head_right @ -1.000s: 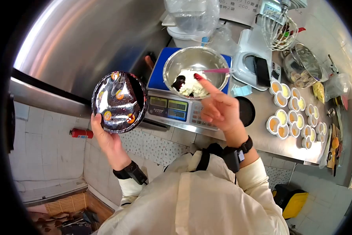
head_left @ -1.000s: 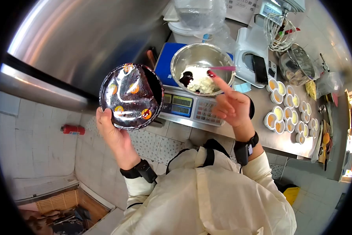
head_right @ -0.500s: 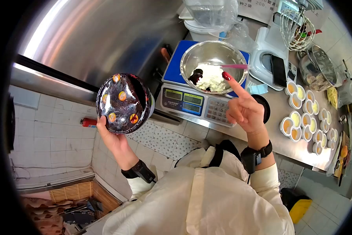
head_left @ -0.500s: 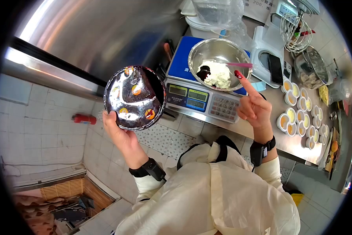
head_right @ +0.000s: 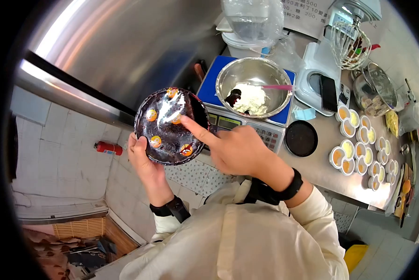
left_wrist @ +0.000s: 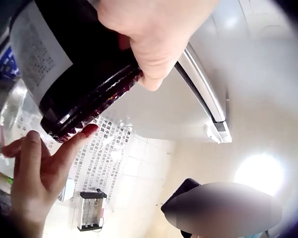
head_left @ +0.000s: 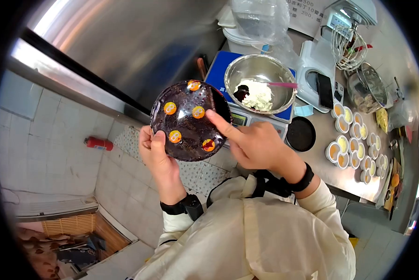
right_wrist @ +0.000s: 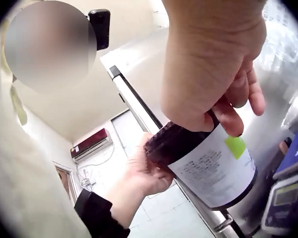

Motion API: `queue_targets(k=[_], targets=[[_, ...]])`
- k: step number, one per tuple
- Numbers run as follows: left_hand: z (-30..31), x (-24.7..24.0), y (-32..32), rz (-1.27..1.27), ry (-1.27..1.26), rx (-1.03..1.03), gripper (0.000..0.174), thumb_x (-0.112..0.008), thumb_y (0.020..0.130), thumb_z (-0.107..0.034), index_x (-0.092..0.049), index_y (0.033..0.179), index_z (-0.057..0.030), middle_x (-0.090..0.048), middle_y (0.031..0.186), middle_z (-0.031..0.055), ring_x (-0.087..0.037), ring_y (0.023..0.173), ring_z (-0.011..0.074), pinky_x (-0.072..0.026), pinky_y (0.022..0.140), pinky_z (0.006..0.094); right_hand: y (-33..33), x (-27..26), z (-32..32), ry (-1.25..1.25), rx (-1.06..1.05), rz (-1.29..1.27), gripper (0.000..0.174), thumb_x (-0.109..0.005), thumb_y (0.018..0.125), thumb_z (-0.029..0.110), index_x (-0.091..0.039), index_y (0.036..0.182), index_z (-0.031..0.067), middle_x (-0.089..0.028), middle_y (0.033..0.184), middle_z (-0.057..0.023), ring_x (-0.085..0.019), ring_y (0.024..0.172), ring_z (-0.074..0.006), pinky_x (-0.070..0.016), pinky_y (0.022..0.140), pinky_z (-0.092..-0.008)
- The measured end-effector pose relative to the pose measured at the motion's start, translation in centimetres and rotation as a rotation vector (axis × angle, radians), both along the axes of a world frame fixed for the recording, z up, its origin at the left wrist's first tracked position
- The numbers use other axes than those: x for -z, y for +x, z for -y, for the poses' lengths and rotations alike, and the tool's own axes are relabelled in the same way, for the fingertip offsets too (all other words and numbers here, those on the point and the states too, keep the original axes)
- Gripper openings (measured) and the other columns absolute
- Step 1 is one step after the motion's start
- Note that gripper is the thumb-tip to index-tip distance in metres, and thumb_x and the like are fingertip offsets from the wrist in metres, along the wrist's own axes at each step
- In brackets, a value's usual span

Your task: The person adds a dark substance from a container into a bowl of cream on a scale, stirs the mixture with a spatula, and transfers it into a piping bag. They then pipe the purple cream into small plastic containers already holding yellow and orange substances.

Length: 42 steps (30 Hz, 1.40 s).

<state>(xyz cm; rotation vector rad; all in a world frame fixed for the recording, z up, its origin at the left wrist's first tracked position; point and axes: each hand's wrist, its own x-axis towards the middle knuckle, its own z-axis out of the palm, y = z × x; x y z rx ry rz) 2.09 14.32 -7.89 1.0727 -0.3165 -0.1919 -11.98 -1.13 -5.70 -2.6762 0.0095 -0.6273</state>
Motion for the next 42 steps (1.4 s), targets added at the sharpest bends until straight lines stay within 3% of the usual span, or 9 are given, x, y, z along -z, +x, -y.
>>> queue_targets(k=[21,24,26,29,32,34,36,40,42], targets=[[-0.2,0.3,-0.9,0.04,0.009,-0.054,0.016,-0.06,0.073,-0.012,-0.046,0.078,-0.0057,-0.055,0.076,0.0015,-0.051,0.067,0.0077,-0.0437,0.066,0.0219,-5.2,-0.8,-0.2,-0.54,0.155,-0.036,0.063,-0.053,0.065,0.006,-0.047,0.125,0.0246,-0.035,0.047,0.0044,-0.038,0.038,-0.0105,-0.0315,0.042,-0.0258],[-0.5,-0.9,-1.2,-0.053,-0.06,-0.071,0.014,-0.058,0.074,-0.014,-0.047,0.078,-0.0064,-0.057,0.079,0.0029,-0.054,0.069,0.01,-0.0451,0.067,0.0238,-6.4,-0.9,0.8,-0.413,0.115,-0.078,0.066,-0.053,0.066,0.001,-0.044,0.128,0.0206,-0.04,0.046,0.0032,-0.039,0.04,-0.0129,-0.0335,0.042,-0.0264],[-0.8,-0.8,-1.1,-0.037,-0.064,-0.067,0.019,-0.057,0.075,-0.018,-0.05,0.087,-0.0044,-0.057,0.086,0.0053,-0.056,0.076,0.0123,-0.0457,0.07,0.0256,-6.5,-0.8,1.1,0.454,0.122,-0.247,0.073,-0.048,0.07,-0.007,-0.028,0.136,0.015,-0.062,0.086,-0.0044,-0.043,0.043,-0.0124,-0.0371,0.044,-0.0262],[-0.1,-1.4,-1.7,-0.13,-0.09,-0.06,0.032,-0.055,0.075,-0.022,-0.05,0.1,-0.0022,-0.056,0.095,0.0073,-0.056,0.086,0.0152,-0.0456,0.075,0.0285,-4.9,0.8,0.9,1.147,-0.229,-0.181,0.08,-0.044,0.073,-0.007,-0.005,0.14,0.0142,-0.063,0.077,-0.0021,-0.044,0.046,-0.0091,-0.0408,0.048,-0.0246],[-0.1,-1.3,-1.8,-0.238,-0.13,0.001,0.047,-0.055,0.074,-0.028,-0.047,0.112,-0.0017,-0.054,0.107,0.0083,-0.054,0.097,0.0194,-0.0448,0.084,0.0332,-3.4,0.6,-0.7,1.304,-0.415,-0.059,0.08,-0.041,0.077,-0.009,0.003,0.139,0.014,-0.06,0.099,-0.004,-0.041,0.049,-0.0056,-0.0386,0.047,-0.0217],[-0.2,-1.3,-1.9,-0.241,-0.135,0.022,0.048,-0.056,0.074,-0.028,-0.047,0.113,-0.0019,-0.054,0.108,0.0085,-0.054,0.097,0.0198,-0.0448,0.084,0.0335,-3.0,0.5,-1.1,1.36,-0.427,-0.028,0.08,-0.04,0.077,-0.01,0.003,0.139,0.0142,-0.052,0.112,-0.0039,-0.042,0.049,-0.0059,-0.0385,0.047,-0.0217],[-0.2,-1.3,-2.1,-0.251,-0.149,0.043,0.049,-0.057,0.073,-0.029,-0.047,0.113,-0.0022,-0.054,0.109,0.0087,-0.054,0.098,0.0203,-0.0448,0.085,0.0338,-2.8,-0.1,-0.9,1.382,-0.555,-0.006,0.079,-0.039,0.075,-0.011,0.0,0.139,0.0121,0.002,0.146,-0.0056,-0.045,0.05,-0.0078,-0.0397,0.048,-0.0227],[-0.1,-1.9,-2.7,-0.29,-0.173,0.039,0.048,-0.057,0.073,-0.029,-0.047,0.113,-0.0027,-0.055,0.107,0.0086,-0.054,0.098,0.0203,-0.045,0.084,0.034,-3.0,-0.7,-0.8,1.256,-0.424,-0.129,0.079,-0.04,0.075,-0.01,0.0,0.14,0.0131,-0.045,0.126,-0.0064,-0.042,0.046,-0.0066,-0.0379,0.046,-0.0218],[-0.3,-1.8,-2.7,-0.286,-0.175,0.044,0.048,-0.057,0.073,-0.028,-0.047,0.112,-0.0028,-0.055,0.107,0.0085,-0.054,0.098,0.0201,-0.045,0.084,0.034,-3.0,-0.8,-0.7,1.037,-0.352,-0.149,0.08,-0.041,0.075,-0.007,0.0,0.14,0.0131,-0.057,0.065,-0.0009,-0.038,0.042,-0.0052,-0.0348,0.045,-0.0205]])
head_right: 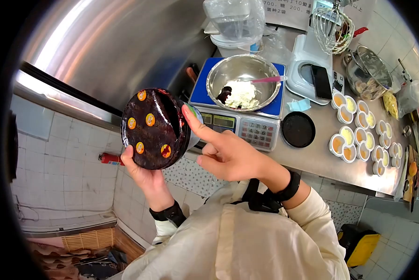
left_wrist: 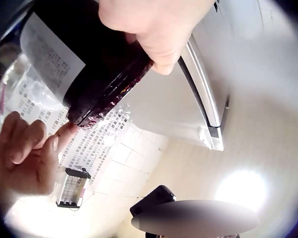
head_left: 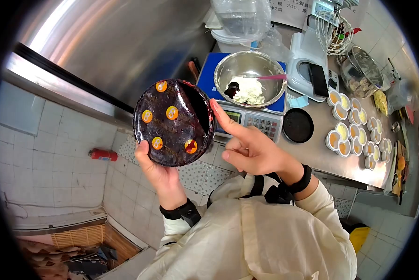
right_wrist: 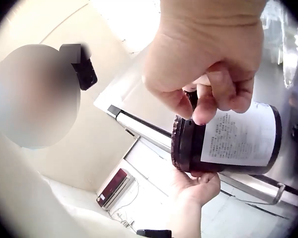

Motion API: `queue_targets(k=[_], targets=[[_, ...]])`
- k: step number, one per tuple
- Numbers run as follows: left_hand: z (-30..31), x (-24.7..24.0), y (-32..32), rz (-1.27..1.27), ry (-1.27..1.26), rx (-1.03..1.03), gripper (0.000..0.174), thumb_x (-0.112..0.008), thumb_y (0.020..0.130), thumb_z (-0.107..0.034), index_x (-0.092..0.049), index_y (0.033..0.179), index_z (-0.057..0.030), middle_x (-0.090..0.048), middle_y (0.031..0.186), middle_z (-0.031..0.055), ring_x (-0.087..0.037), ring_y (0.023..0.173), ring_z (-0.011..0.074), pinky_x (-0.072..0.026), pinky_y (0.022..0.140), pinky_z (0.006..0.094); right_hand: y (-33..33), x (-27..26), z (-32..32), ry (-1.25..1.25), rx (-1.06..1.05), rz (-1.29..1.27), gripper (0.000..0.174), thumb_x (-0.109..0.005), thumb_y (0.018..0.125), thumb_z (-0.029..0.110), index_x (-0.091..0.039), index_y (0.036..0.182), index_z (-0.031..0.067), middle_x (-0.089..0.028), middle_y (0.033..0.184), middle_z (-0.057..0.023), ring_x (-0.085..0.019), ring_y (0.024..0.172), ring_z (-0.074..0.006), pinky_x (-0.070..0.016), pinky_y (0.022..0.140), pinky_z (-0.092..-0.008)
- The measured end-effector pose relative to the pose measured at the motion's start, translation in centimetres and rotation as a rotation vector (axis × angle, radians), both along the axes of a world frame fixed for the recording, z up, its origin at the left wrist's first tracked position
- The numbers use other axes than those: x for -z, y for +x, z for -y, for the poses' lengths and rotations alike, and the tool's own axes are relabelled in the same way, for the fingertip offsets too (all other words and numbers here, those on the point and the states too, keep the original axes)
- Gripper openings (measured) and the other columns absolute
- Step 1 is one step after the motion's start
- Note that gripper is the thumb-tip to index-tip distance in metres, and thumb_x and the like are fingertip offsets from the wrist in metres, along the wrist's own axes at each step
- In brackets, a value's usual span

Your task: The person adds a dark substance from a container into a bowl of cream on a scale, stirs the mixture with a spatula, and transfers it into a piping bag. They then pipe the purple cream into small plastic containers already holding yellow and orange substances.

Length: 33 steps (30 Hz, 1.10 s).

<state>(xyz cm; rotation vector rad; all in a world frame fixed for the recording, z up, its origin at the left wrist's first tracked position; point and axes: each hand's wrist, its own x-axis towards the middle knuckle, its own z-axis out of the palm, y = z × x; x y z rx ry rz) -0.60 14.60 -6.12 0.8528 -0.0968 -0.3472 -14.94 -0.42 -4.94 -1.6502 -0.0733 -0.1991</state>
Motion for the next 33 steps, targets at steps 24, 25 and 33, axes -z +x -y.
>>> queue_targets(k=[24,25,33], targets=[[1.5,0.1,-2.7,0.185,0.1,0.021,0.021,-0.054,0.074,-0.018,-0.05,0.087,-0.0017,-0.058,0.086,0.0073,-0.057,0.075,0.013,-0.0462,0.07,0.0261,-2.9,-1.4,0.4,-1.727,0.719,0.242,0.056,-0.05,0.065,0.004,-0.051,0.121,0.005,-0.023,0.049,0.0047,-0.029,0.04,-0.0078,-0.0249,0.041,-0.0238],[1.6,-0.2,-3.2,0.17,0.092,0.026,0.015,-0.055,0.074,-0.016,-0.047,0.079,-0.0048,-0.058,0.08,0.0059,-0.055,0.07,0.0113,-0.0462,0.067,0.0252,-3.6,-1.4,0.5,-1.839,0.691,0.21,0.057,-0.05,0.065,0.004,-0.05,0.122,0.0057,-0.023,0.049,0.005,-0.029,0.042,-0.0078,-0.0243,0.043,-0.0241],[3.4,-0.5,-8.6,0.265,0.167,0.186,0.017,-0.06,0.072,-0.012,-0.044,0.076,-0.0071,-0.055,0.075,0.0013,-0.05,0.068,0.007,-0.0419,0.068,0.0214,-13.1,-1.9,1.4,-2.307,0.6,0.07,0.062,-0.046,0.067,0.003,-0.045,0.127,0.0123,-0.02,0.054,0.0044,-0.023,0.048,-0.0097,-0.0211,0.052,-0.0246]])
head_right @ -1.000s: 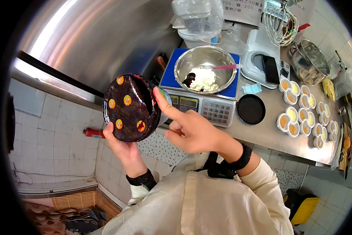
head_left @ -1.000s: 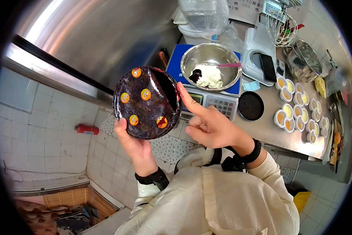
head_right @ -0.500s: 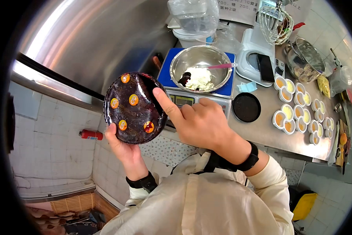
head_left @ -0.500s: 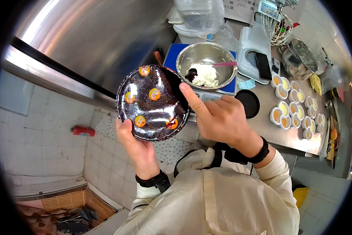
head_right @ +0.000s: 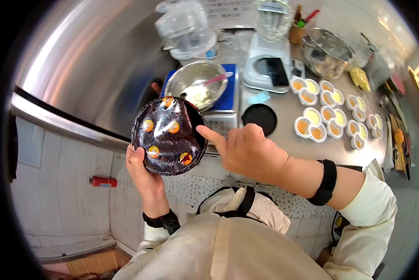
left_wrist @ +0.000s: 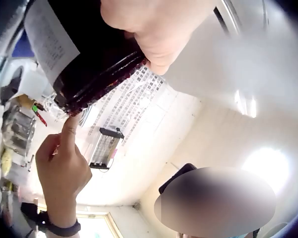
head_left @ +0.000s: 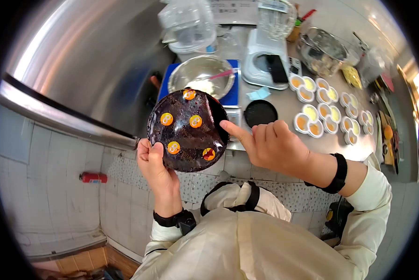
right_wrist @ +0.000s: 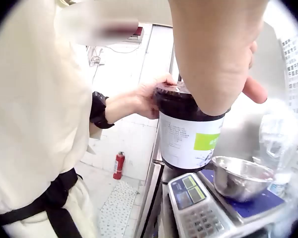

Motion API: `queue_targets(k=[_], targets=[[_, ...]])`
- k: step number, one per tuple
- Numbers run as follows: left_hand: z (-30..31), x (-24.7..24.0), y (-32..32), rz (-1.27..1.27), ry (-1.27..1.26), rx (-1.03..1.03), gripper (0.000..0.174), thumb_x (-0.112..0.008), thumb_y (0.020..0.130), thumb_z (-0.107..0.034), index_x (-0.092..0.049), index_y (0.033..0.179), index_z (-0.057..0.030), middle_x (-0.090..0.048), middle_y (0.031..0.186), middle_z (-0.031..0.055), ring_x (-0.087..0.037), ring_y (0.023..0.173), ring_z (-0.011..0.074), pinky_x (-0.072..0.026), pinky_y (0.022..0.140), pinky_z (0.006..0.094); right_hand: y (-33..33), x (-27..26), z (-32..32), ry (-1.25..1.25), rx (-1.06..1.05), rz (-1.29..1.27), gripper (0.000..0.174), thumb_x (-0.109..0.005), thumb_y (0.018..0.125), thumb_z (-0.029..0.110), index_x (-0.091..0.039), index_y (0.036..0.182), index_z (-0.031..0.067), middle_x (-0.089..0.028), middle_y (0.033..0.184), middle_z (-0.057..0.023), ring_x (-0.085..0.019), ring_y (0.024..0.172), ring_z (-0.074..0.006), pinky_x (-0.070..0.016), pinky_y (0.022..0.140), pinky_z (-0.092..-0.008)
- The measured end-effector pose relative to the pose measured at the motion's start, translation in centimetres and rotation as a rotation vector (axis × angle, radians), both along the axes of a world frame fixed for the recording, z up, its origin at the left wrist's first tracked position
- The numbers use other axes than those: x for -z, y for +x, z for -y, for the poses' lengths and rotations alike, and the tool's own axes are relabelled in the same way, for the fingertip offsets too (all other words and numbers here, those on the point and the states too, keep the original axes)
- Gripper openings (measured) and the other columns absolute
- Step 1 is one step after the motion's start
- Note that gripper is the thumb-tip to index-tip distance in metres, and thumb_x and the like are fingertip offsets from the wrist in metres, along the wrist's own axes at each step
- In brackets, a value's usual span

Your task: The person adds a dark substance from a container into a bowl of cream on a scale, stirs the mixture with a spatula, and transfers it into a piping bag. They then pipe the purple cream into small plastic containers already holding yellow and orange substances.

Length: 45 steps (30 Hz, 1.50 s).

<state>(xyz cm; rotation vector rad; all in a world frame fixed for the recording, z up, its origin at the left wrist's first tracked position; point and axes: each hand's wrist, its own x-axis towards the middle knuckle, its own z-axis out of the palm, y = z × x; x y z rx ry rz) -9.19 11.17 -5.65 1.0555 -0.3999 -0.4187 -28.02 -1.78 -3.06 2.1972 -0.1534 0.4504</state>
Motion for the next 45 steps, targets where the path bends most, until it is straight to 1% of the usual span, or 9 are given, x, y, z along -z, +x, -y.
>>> queue_targets(k=[9,15,17,18,29,32,37,41,45], targets=[[5.6,0.0,-15.1,-0.017,0.042,0.401,0.033,-0.056,0.074,-0.019,-0.05,0.101,-0.0023,-0.055,0.094,0.0065,-0.055,0.084,0.0167,-0.0459,0.074,0.0292,-23.1,-0.5,-1.1,0.046,0.293,-0.18,0.064,-0.048,0.065,0.011,-0.043,0.129,0.0134,-0.019,0.054,0.0053,-0.022,0.048,-0.0083,-0.0185,0.05,-0.0246],[8.3,-0.9,-27.2,-0.166,0.008,0.624,0.049,-0.058,0.075,-0.029,-0.047,0.113,0.0006,-0.053,0.112,0.0122,-0.055,0.097,0.0227,-0.0451,0.084,0.0348,-39.4,-1.5,-6.2,1.003,0.632,0.408,0.072,-0.056,0.066,0.011,-0.032,0.134,0.0109,-0.052,0.067,-0.0011,-0.047,0.063,-0.0141,-0.0377,0.061,-0.0248],[9.7,-0.7,-30.3,-0.171,0.053,0.7,0.046,-0.058,0.075,-0.027,-0.048,0.111,0.0005,-0.054,0.11,0.0118,-0.055,0.095,0.022,-0.0448,0.084,0.0342,-43.3,0.3,-7.8,1.968,-0.169,1.274,0.076,-0.051,0.075,0.011,-0.012,0.14,0.0143,-0.059,0.098,-0.0106,-0.051,0.086,-0.0181,-0.0419,0.072,-0.0287],[11.5,1.0,-30.2,-0.193,0.05,0.764,0.045,-0.058,0.075,-0.027,-0.048,0.11,0.0002,-0.055,0.109,0.0114,-0.055,0.094,0.022,-0.0443,0.084,0.0337,-45.4,2.1,-7.9,2.095,-0.469,1.281,0.081,-0.05,0.074,0.018,-0.003,0.14,0.0143,-0.043,0.125,-0.0166,-0.044,0.102,-0.0181,-0.0385,0.078,-0.0289],[21.3,2.9,-47.5,-0.186,0.124,1.165,0.05,-0.055,0.076,-0.028,-0.045,0.116,-0.0013,-0.052,0.115,0.0109,-0.051,0.103,0.023,-0.0408,0.09,0.0337,-59.8,7.5,-7.9,1.873,-0.927,1.792,0.091,-0.054,0.069,0.036,-0.002,0.14,0.0122,-0.028,0.136,-0.0187,-0.04,0.111,-0.0217,-0.0324,0.088,-0.0341],[24.5,4.9,-53.3,-0.147,0.16,1.127,0.049,-0.056,0.075,-0.029,-0.046,0.115,-0.0023,-0.054,0.111,0.0101,-0.053,0.1,0.0215,-0.0418,0.088,0.0337,-64.9,8.9,-7.4,1.843,-0.814,1.923,0.088,-0.052,0.072,0.04,-0.005,0.14,0.0105,-0.03,0.135,-0.0175,-0.04,0.111,-0.0213,-0.0326,0.089,-0.0348],[29.3,6.1,-63.2,-0.22,0.271,1.262,0.037,-0.057,0.072,-0.027,-0.05,0.103,-0.0084,-0.057,0.097,0.0033,-0.055,0.087,0.0146,-0.0457,0.074,0.0271,-72.7,10.5,-7.0,1.743,-0.003,2.008,0.071,-0.051,0.077,0.036,-0.026,0.136,0.0066,-0.046,0.124,-0.0106,-0.046,0.104,-0.0163,-0.0353,0.086,-0.0296],[32.5,7.0,-71.7,-0.289,0.328,1.396,0.018,-0.059,0.076,-0.024,-0.051,0.089,-0.0144,-0.053,0.075,-0.0085,-0.041,0.053,-0.0019,-0.0257,0.039,0.0133,-77.8,11.5,-4.6,1.686,0.106,2.033,0.06,-0.05,0.08,0.029,-0.034,0.132,0.0052,-0.053,0.115,-0.0076,-0.05,0.098,-0.0144,-0.0374,0.083,-0.0273],[35.8,10.3,-80.0,-0.408,0.372,1.493,0.015,-0.061,0.076,-0.026,-0.054,0.082,-0.0149,-0.054,0.069,-0.0078,-0.039,0.048,0.0009,-0.0223,0.038,0.0153,-83.5,13.0,1.2,1.659,0.025,2.222,0.047,-0.046,0.083,0.02,-0.04,0.127,0.0036,-0.057,0.107,-0.0063,-0.052,0.091,-0.0123,-0.0389,0.08,-0.0256]])
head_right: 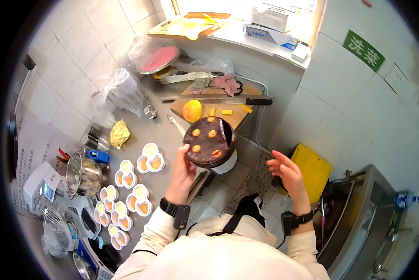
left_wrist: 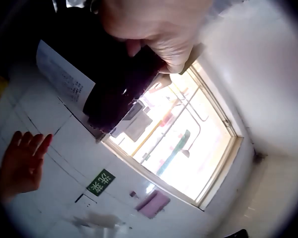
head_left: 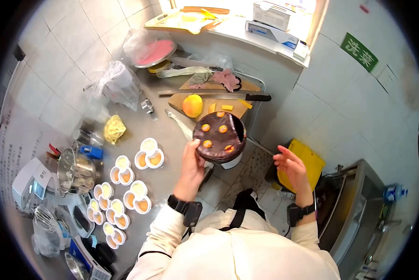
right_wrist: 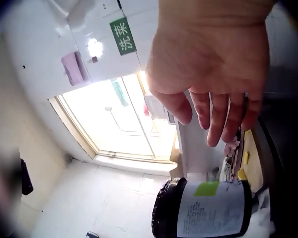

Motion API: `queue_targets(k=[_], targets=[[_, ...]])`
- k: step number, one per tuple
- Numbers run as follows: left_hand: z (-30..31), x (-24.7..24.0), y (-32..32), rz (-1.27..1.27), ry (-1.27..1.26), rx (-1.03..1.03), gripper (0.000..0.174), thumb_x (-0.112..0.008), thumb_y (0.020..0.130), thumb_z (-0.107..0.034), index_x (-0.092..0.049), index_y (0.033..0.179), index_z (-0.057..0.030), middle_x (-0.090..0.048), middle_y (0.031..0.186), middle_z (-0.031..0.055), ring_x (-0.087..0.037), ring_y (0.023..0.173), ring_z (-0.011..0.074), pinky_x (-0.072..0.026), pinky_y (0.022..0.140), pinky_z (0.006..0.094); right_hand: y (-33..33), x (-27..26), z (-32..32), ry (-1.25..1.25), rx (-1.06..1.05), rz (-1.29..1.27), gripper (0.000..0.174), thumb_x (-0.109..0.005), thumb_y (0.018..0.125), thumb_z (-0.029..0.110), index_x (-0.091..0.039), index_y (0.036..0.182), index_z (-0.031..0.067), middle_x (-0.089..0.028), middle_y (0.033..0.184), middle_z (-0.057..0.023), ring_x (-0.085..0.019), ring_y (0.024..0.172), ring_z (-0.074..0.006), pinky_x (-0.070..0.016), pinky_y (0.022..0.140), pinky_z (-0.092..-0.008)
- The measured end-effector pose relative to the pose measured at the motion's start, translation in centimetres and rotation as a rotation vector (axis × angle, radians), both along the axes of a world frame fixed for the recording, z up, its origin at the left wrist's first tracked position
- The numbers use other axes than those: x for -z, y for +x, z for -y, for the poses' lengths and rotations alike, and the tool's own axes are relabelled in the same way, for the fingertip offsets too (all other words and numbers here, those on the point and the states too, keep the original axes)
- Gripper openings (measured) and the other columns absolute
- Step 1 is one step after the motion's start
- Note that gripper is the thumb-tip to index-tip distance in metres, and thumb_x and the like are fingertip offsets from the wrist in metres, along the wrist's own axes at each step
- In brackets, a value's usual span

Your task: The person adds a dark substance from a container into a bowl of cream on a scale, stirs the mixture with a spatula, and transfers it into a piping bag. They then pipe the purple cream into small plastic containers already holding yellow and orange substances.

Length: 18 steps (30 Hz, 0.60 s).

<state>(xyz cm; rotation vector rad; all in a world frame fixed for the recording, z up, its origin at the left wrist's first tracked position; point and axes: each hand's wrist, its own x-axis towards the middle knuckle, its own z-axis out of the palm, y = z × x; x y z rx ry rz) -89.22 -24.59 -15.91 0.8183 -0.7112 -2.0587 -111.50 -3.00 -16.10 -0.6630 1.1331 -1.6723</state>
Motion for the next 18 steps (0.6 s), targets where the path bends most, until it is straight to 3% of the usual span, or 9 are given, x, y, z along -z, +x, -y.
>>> queue_targets(k=[2,5,6,7,8,10,15,18], targets=[[1.2,1.6,-3.3,-0.01,-0.034,0.021,0.014,-0.06,0.077,-0.026,-0.053,0.081,-0.015,-0.054,0.068,-0.0073,-0.041,0.049,0.0009,-0.0244,0.038,0.0158,-3.4,0.3,4.4,0.072,-0.006,-0.125,0.044,-0.046,0.084,0.019,-0.042,0.125,0.0044,-0.057,0.105,-0.0057,-0.052,0.089,-0.0115,-0.0389,0.079,-0.0246],[2.9,4.4,-6.7,0.046,0.024,-0.065,0.012,-0.059,0.077,-0.025,-0.051,0.077,-0.0166,-0.052,0.064,-0.0086,-0.041,0.048,0.0007,-0.0252,0.038,0.0154,-9.4,2.5,13.5,0.014,-0.097,-0.516,0.043,-0.048,0.085,0.022,-0.044,0.123,0.0034,-0.059,0.095,-0.0049,-0.052,0.089,-0.0138,-0.0399,0.079,-0.026],[3.7,5.2,-7.9,0.073,0.049,-0.101,0.011,-0.059,0.078,-0.025,-0.05,0.077,-0.0171,-0.051,0.064,-0.0089,-0.041,0.047,0.0008,-0.0251,0.038,0.0153,-11.4,2.7,16.9,0.044,-0.12,-0.739,0.046,-0.05,0.083,0.023,-0.042,0.124,0.0038,-0.058,0.097,-0.008,-0.053,0.089,-0.0174,-0.0412,0.079,-0.0282],[4.2,6.3,-8.2,0.052,0.011,-0.09,0.01,-0.057,0.079,-0.024,-0.05,0.081,-0.0159,-0.054,0.069,-0.0081,-0.047,0.053,0.0017,-0.0343,0.044,0.0157,-12.9,3.1,20.1,0.074,-0.145,-0.953,0.049,-0.052,0.082,0.024,-0.04,0.125,0.0041,-0.057,0.098,-0.011,-0.053,0.09,-0.021,-0.0426,0.079,-0.0304],[4.6,6.6,-9.2,0.105,0.0,-0.125,0.012,-0.055,0.08,-0.021,-0.049,0.088,-0.013,-0.056,0.079,-0.0053,-0.053,0.066,0.0043,-0.0433,0.057,0.0184,-14.5,3.8,23.5,0.06,-0.169,-0.946,0.049,-0.052,0.082,0.024,-0.04,0.125,0.0041,-0.057,0.098,-0.011,-0.053,0.09,-0.021,-0.0426,0.079,-0.0304],[5.5,7.4,-10.1,0.121,-0.014,-0.151,0.017,-0.054,0.081,-0.02,-0.048,0.094,-0.0109,-0.056,0.088,-0.0023,-0.055,0.079,0.0079,-0.0455,0.071,0.023,-16.3,5.2,29.3,-0.038,-0.098,-1.765,0.059,-0.056,0.079,0.026,-0.033,0.13,0.0082,-0.053,0.104,-0.018,-0.055,0.09,-0.0293,-0.045,0.077,-0.0359],[6.1,7.3,-12.9,0.267,-0.073,-0.331,0.023,-0.055,0.084,-0.024,-0.048,0.099,-0.0085,-0.052,0.09,0.0,-0.05,0.083,0.0087,-0.0427,0.07,0.0232,-17.1,5.2,39.5,0.067,-0.495,-1.93,0.064,-0.058,0.077,0.031,-0.03,0.13,0.0096,-0.047,0.114,-0.02,-0.056,0.082,-0.0385,-0.0473,0.068,-0.0434],[6.3,4.9,-13.9,0.31,-0.073,-0.405,0.026,-0.055,0.085,-0.029,-0.048,0.098,-0.0077,-0.046,0.084,-0.0017,-0.043,0.078,0.0062,-0.0379,0.066,0.0205,-19.8,11.7,45.8,-0.091,-0.599,-1.992,0.044,-0.054,0.078,0.026,-0.043,0.116,0.0079,-0.054,0.104,-0.0179,-0.059,0.073,-0.036,-0.0481,0.06,-0.0443]])
